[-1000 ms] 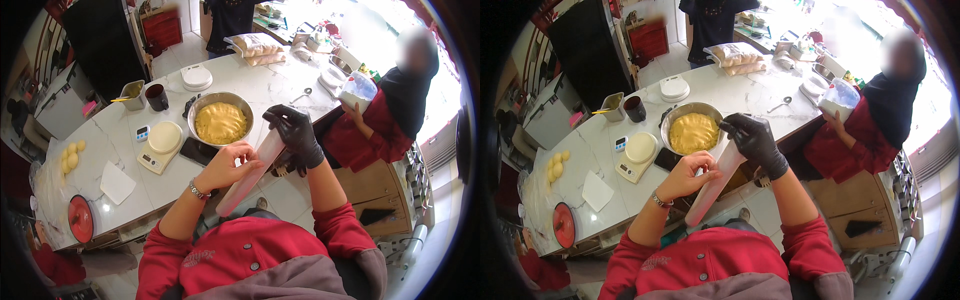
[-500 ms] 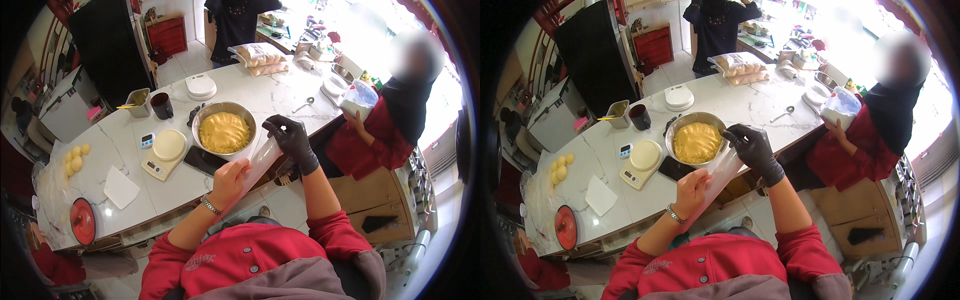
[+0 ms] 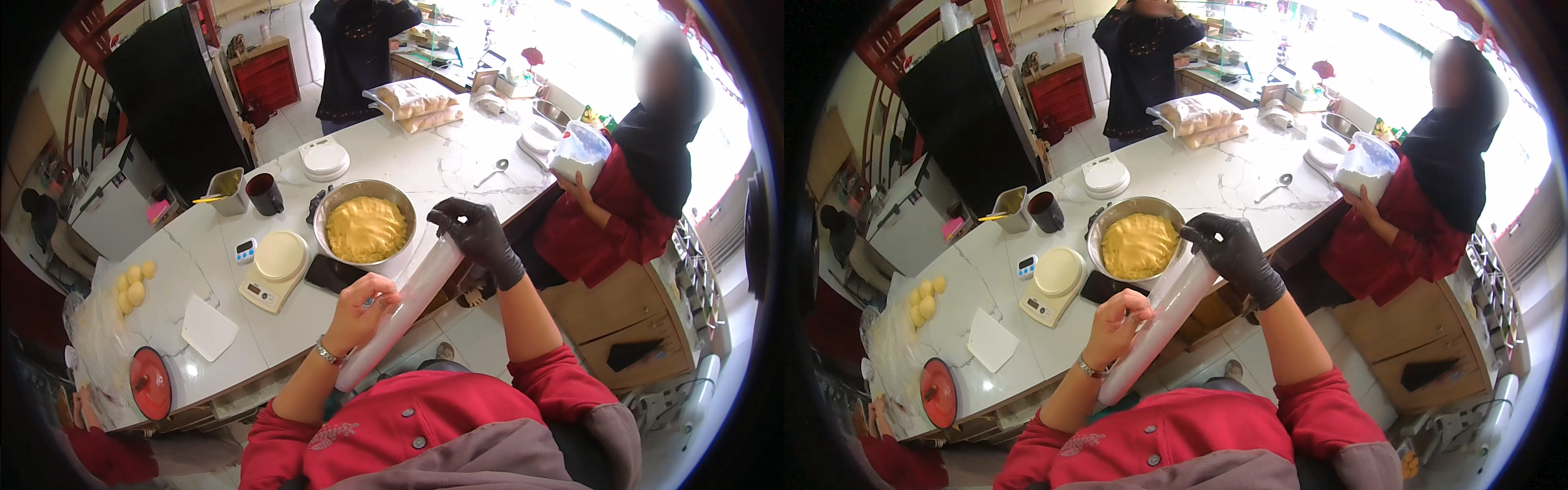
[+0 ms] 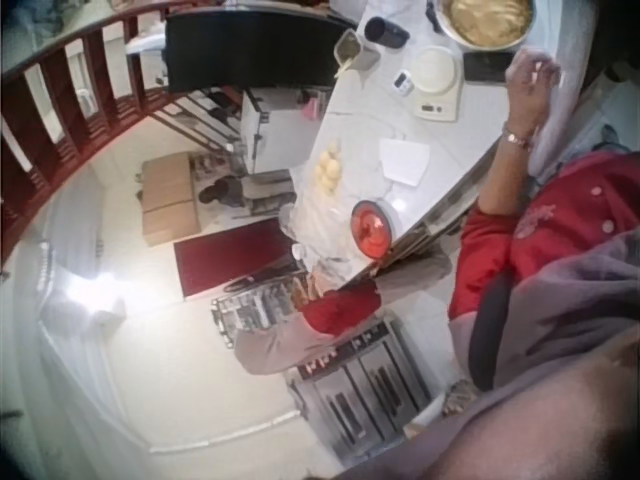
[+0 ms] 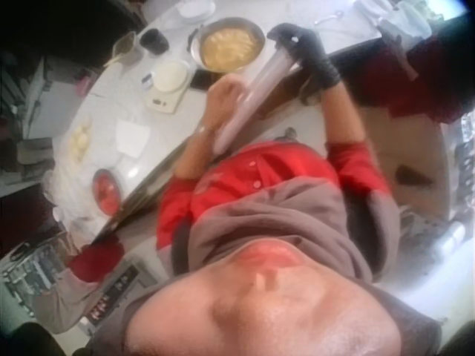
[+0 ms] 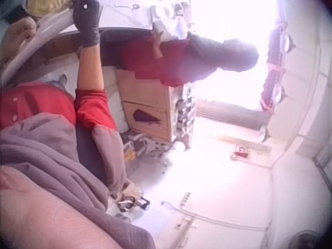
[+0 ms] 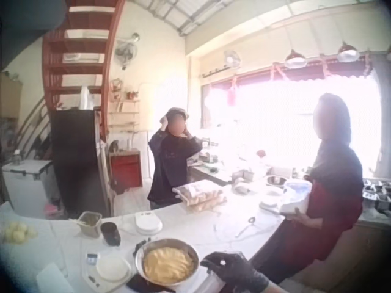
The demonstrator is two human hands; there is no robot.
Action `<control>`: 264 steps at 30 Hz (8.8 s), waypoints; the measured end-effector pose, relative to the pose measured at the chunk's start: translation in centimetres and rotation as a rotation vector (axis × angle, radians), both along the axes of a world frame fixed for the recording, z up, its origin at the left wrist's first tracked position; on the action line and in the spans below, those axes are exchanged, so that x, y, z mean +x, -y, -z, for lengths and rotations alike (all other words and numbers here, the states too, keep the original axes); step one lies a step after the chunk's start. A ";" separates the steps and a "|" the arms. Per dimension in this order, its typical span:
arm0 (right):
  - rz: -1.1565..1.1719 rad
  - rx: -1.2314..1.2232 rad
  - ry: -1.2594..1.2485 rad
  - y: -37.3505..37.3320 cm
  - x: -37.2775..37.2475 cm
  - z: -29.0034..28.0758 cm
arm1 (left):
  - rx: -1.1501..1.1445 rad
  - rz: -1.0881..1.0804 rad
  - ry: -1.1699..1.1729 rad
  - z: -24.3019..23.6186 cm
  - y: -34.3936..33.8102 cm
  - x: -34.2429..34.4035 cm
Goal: The person kneads dough in a metal bowl by hand, then stretches plastic wrap from a roll over the bowl and cuts the wrap using scissors.
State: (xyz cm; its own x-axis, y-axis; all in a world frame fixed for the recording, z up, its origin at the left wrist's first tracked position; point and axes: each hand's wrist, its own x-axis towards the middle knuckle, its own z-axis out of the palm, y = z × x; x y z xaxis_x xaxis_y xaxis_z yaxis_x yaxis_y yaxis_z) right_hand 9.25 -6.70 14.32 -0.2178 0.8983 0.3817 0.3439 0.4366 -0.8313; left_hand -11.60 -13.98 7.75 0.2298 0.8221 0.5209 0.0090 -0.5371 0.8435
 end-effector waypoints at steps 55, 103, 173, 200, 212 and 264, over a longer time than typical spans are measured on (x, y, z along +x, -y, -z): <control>0.093 -0.239 -0.188 0.6 6.7 1.8 | 0.022 0.088 -0.298 -2.2 0.1 4.8; -0.255 0.397 0.063 10.2 14.3 -0.5 | -0.318 -0.297 0.849 -8.1 1.5 19.9; -0.296 -0.061 -0.286 7.7 14.5 4.7 | -0.463 -0.371 0.418 -2.9 5.5 20.1; -0.203 0.486 -0.082 7.0 15.5 6.4 | -0.844 0.115 0.702 -5.7 4.4 18.3; -0.189 0.596 -0.239 8.4 13.7 4.4 | -1.041 0.106 0.677 -1.5 6.2 19.2; -0.611 0.009 0.063 8.2 20.3 3.1 | 0.441 -0.765 -0.433 -11.1 7.9 13.8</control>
State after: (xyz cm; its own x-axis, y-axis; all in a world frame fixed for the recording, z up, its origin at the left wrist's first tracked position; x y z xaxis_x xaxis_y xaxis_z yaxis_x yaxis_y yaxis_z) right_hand 29.53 -14.86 11.19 -0.7147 0.6008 0.3581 0.0776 0.5769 -0.8131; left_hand 2.20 -21.88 18.80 -0.0398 0.5804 0.8133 0.7469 -0.5234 0.4101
